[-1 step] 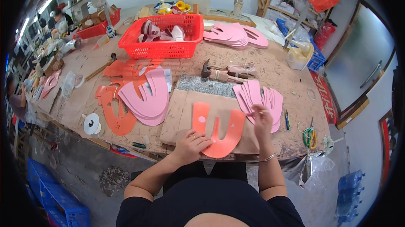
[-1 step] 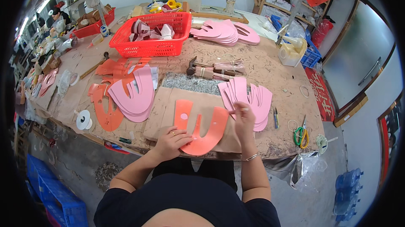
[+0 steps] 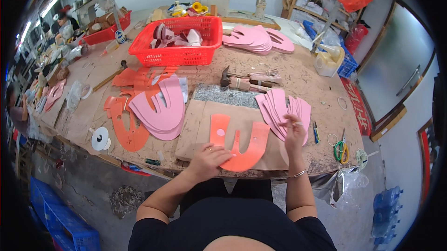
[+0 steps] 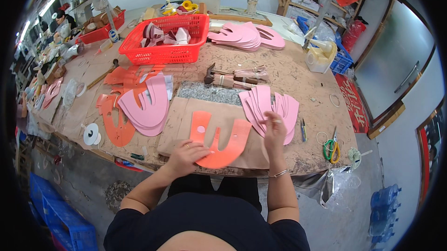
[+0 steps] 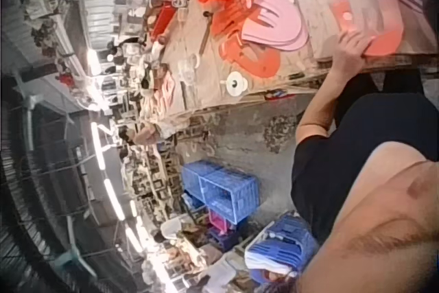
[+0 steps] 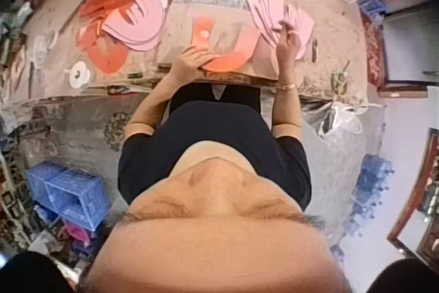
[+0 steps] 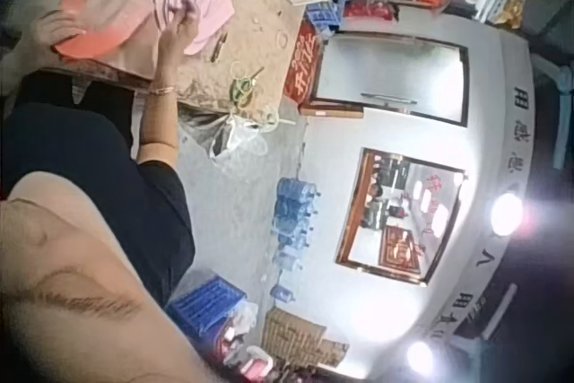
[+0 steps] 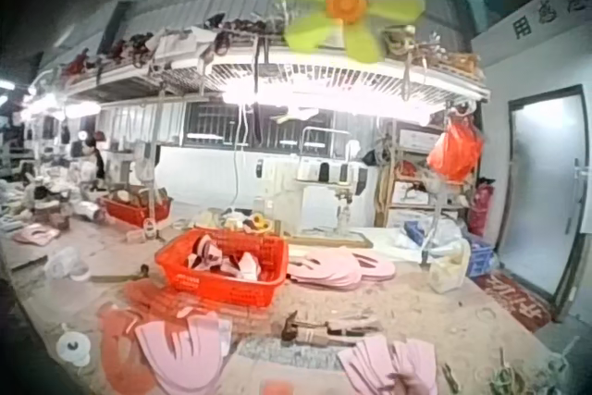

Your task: The person marks multiple pink and orange U-shaped fabric pieces using a small white marker, then stacks and bundles them with a rubber band. The person also moves a cardboard template aside and handles a red basket containing additional fabric pieces.

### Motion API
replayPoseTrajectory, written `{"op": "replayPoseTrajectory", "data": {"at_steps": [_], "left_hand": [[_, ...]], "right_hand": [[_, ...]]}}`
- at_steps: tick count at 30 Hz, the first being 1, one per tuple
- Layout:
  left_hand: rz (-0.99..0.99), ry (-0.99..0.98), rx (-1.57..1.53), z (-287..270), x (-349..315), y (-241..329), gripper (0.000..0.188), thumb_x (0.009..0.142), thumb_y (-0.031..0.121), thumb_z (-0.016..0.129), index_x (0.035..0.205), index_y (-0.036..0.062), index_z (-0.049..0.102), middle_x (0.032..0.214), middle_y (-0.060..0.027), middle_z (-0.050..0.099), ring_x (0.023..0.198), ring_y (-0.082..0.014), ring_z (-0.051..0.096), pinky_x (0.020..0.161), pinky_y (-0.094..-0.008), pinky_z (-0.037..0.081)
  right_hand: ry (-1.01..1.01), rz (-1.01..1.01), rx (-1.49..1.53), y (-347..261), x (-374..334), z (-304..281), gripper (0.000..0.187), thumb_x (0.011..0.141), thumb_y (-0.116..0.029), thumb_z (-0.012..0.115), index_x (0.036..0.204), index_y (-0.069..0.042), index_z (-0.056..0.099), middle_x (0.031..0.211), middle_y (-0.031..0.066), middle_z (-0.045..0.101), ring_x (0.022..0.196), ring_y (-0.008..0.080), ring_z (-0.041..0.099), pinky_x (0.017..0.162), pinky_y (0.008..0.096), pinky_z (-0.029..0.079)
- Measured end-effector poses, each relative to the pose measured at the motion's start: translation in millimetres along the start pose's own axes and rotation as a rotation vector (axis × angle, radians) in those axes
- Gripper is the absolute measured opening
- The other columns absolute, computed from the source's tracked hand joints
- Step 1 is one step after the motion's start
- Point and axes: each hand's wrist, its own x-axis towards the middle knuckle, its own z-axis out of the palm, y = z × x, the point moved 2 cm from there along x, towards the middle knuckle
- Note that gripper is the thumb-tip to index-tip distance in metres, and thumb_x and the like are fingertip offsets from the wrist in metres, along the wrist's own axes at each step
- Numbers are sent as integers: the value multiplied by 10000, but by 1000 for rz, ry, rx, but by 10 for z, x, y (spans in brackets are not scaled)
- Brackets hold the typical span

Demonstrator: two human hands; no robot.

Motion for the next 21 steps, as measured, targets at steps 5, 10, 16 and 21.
{"op": "replayPoseTrajectory", "data": {"at_steps": [5, 10, 16, 21], "left_hand": [[-61, 472, 28, -904, 490, -373, 346, 756, 3, 683, 1087, 98, 715, 1054, -90, 712, 986, -243, 676, 881, -364, 521], [14, 587, 508, -1382, 400, -780, 286, 757, 44, 740, 1041, 55, 707, 1039, -93, 710, 1018, -271, 659, 895, -377, 512], [-499, 62, 366, -1088, -317, -1327, 231, 863, 186, 683, 1041, 39, 693, 1033, -108, 696, 1006, -281, 645, 855, -399, 494], [-476, 501, 399, -1204, -271, -1098, 253, 955, 216, 593, 1105, 29, 676, 1043, -144, 687, 999, -314, 638, 858, -410, 488]], "right_hand": [[296, -27, -378, 151, 185, -686, 157, 990, -96, 538, 1049, 18, 628, 956, 134, 681, 864, 214, 686, 761, 304, 518], [196, -4, -643, 311, 122, -975, 237, 912, -202, 670, 1010, 13, 658, 907, 168, 688, 871, 306, 670, 787, 373, 516], [-275, -198, -785, 16, -45, -487, 542, 719, -291, 827, 1127, 3, 625, 1179, 184, 621, 1056, 346, 603, 909, 404, 489], [-461, -281, -981, -91, -6, -423, 509, 751, -243, 769, 1149, 16, 585, 1141, 200, 619, 994, 358, 622, 876, 418, 512]]}}
